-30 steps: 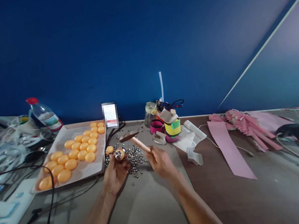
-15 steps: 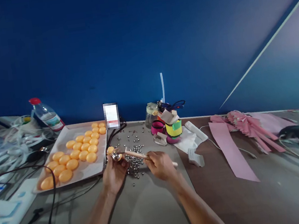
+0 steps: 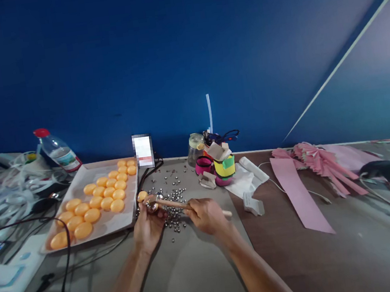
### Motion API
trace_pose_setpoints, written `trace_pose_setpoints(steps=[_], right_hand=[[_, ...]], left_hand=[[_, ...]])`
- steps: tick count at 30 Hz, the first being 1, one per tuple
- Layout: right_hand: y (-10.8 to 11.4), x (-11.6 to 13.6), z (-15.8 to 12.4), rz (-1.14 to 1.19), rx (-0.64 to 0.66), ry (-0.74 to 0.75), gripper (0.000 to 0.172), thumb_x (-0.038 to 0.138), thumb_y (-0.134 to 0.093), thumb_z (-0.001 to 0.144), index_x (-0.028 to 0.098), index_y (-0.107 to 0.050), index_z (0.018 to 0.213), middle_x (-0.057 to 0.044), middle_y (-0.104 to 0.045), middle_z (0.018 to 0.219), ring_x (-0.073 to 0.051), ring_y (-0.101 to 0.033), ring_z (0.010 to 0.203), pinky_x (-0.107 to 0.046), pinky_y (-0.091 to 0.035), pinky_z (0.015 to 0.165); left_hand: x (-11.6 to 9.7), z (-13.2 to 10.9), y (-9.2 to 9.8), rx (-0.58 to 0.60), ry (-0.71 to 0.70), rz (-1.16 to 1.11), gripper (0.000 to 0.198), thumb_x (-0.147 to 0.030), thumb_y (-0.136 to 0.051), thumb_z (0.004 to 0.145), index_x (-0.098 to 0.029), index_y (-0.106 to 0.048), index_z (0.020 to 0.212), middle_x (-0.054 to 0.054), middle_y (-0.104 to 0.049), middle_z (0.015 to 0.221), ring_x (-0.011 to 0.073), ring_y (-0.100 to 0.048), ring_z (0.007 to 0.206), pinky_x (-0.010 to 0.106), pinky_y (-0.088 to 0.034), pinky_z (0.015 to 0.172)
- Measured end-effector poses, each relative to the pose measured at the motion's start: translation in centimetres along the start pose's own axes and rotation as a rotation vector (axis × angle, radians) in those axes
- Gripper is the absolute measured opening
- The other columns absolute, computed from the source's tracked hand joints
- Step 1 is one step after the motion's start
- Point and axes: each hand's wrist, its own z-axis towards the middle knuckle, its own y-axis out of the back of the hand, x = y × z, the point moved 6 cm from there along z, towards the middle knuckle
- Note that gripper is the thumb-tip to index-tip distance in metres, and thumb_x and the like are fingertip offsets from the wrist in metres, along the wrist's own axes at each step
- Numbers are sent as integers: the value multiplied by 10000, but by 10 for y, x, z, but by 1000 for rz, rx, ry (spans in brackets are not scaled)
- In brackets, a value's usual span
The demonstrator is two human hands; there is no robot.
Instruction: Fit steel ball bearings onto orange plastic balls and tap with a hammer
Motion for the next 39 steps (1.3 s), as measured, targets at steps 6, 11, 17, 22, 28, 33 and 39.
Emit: trace_pose_setpoints(steps=[6,11,17,22,28,33,39], right_hand=[[0,0,1,55,-21,1,175,278,-469,861,193,-607,794,-24,-625,654,-143,-553,611,-220,-329,580],[0,-5,2,26,-67,-34,168,300,-492,856,190,-602,792,-33,-636,681,-153,-568,633,-226,-347,588],[16,-32,1,-20,-370,-160,200,262,-435,861,167,-609,893,-89,-645,822,-199,-582,763,-282,-418,696],[3,-54,2,-164,-295,-330,302,241,-471,840,153,-598,1099,-114,-640,978,-224,-589,871,-316,-430,766],[-11,-70,-1,-217,-175,-485,364,227,-486,831,161,-563,1181,-118,-636,1022,-223,-609,860,-301,-429,745],[-12,-72,-3,-249,-142,-494,320,202,-475,842,158,-576,1142,-121,-635,1006,-224,-607,855,-294,-417,736],[-11,-67,-2,-305,-79,-532,278,200,-458,861,157,-590,1103,-120,-628,1002,-235,-580,903,-308,-384,774]], left_hand=[[3,2,1,30,-2,13,320,-475,-638,752,-207,-612,925,-13,-584,681,103,-513,545,272,-466,574],[6,-2,-5,14,53,24,293,-477,-609,775,-217,-606,911,-8,-585,689,104,-505,522,276,-468,561],[1,-4,-12,74,36,5,308,-447,-593,797,-233,-597,1019,9,-594,746,110,-520,570,279,-479,595],[2,-1,-7,79,52,13,281,-362,-641,775,-228,-602,1019,12,-612,779,115,-561,628,292,-500,664],[4,-2,-9,85,50,68,234,-272,-657,763,-230,-593,984,6,-637,776,139,-618,706,321,-506,751],[8,-3,-10,91,62,90,248,-233,-675,747,-233,-578,975,-8,-634,765,133,-620,710,321,-510,756],[9,-4,-11,90,81,114,255,-227,-679,745,-225,-557,969,-15,-638,774,129,-624,699,317,-516,745]])
